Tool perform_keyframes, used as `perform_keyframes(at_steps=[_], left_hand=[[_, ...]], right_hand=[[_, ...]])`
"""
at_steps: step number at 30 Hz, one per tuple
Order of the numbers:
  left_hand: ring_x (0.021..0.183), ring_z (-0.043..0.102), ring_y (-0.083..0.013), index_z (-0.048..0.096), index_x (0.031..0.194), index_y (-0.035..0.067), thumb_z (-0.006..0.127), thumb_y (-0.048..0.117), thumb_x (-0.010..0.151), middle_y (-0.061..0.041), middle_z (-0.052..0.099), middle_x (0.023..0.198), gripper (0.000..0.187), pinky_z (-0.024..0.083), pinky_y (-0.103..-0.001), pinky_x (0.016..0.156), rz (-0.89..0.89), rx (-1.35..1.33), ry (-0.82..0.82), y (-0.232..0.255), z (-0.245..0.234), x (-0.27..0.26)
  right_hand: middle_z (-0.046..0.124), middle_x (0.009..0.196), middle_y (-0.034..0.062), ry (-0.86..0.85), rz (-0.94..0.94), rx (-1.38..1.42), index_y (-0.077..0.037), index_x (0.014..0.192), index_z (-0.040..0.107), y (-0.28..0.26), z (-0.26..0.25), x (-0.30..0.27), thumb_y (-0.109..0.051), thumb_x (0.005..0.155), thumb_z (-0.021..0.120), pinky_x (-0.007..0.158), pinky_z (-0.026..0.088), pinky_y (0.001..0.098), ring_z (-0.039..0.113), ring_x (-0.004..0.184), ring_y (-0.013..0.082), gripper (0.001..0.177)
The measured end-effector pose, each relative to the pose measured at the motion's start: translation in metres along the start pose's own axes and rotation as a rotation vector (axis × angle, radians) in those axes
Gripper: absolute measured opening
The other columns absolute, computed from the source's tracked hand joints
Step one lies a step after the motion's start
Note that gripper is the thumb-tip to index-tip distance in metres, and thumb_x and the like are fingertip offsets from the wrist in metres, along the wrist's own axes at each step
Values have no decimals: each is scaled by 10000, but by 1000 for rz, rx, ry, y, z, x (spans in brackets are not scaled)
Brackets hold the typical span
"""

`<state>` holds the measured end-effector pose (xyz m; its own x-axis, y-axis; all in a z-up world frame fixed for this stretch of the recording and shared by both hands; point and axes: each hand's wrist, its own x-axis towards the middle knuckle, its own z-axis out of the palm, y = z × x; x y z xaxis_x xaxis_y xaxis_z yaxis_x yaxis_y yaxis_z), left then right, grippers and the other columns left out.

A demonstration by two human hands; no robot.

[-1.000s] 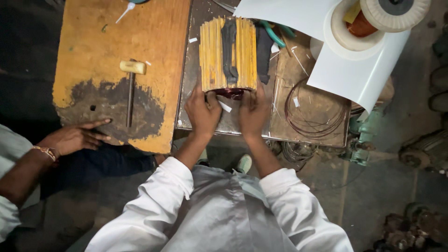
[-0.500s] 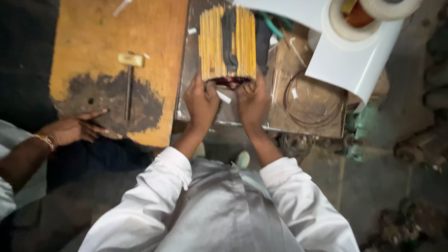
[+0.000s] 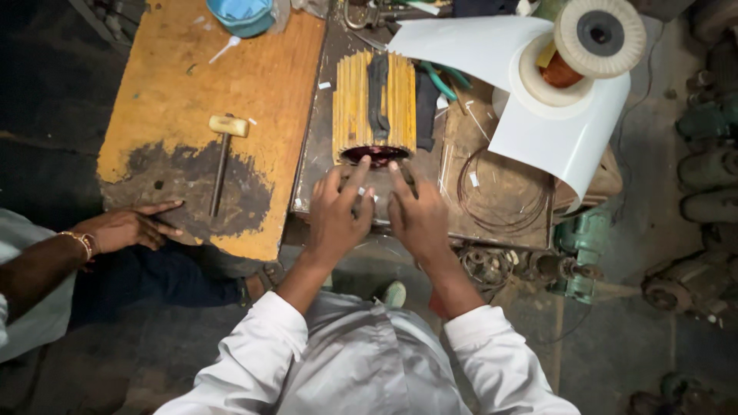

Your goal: The person repairs an electric motor stator by hand and with a mallet, inserting insulation papers and manipulating copper windings while another person assists.

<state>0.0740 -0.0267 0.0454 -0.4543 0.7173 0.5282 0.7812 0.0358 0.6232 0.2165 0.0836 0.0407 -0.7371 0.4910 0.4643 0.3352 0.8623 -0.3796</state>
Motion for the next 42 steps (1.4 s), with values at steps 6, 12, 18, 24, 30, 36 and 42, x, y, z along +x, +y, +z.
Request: perform_keyframes(at_steps=[6,12,18,24,30,36,42], left_hand=[[960,598,-362,562,1481,114,684,141,947,-173,601,1068,549,469,-472,858,40,49,1,1,4,4],[902,593,-318,570,1460,114,686,144,915,-160,627,1128,557,477,-465,852,46,25,-15,3,4,-1],[966,613,-338,573,1444,83,681,143,911,-159,619,1119,546,473,-467,858,43,13,-36,7,5,-1],[998,613,-366,582,1405,81,687,141,911,-172,617,1108,509,480,-474,881,37,19,-14,4,8,2],[965,604,-365,582,1372,75,700,114,904,-160,606,1048,484,474,-474,848,52,28,-45,-2,12,-2],[968,605,-344,568,1393,81,695,97,886,-147,603,1062,523,474,-468,844,82,22,-45,-2,8,-5],[918,599,-331,575,1429,93,700,66,886,-132,599,1006,558,470,-460,814,82,13,-43,-1,7,-5]], right_hand=[[535,1412,299,-17,-10,-17,-79,1516,486,-6,4,2,-97,865,664,895,517,520,614,1063,468,675],[524,1416,292,-31,-20,-77,-71,1514,482,-5,11,0,-125,912,662,877,504,534,616,1075,469,631],[511,1422,309,11,-35,-62,-92,1536,444,-9,4,3,-145,945,666,867,497,533,603,1046,475,634],[591,1101,237,-5,14,-19,-112,1540,449,-14,3,4,-94,946,642,756,483,520,590,902,432,625],[602,1007,176,42,32,75,-87,1436,510,-12,8,0,-44,921,648,712,487,498,608,850,388,535],[628,1079,178,61,-14,56,-83,1376,523,-7,13,-6,-19,864,662,739,499,495,620,896,402,535],[638,1107,175,30,-38,66,-101,1443,524,-5,9,-5,-27,845,680,741,516,475,636,914,394,622]])
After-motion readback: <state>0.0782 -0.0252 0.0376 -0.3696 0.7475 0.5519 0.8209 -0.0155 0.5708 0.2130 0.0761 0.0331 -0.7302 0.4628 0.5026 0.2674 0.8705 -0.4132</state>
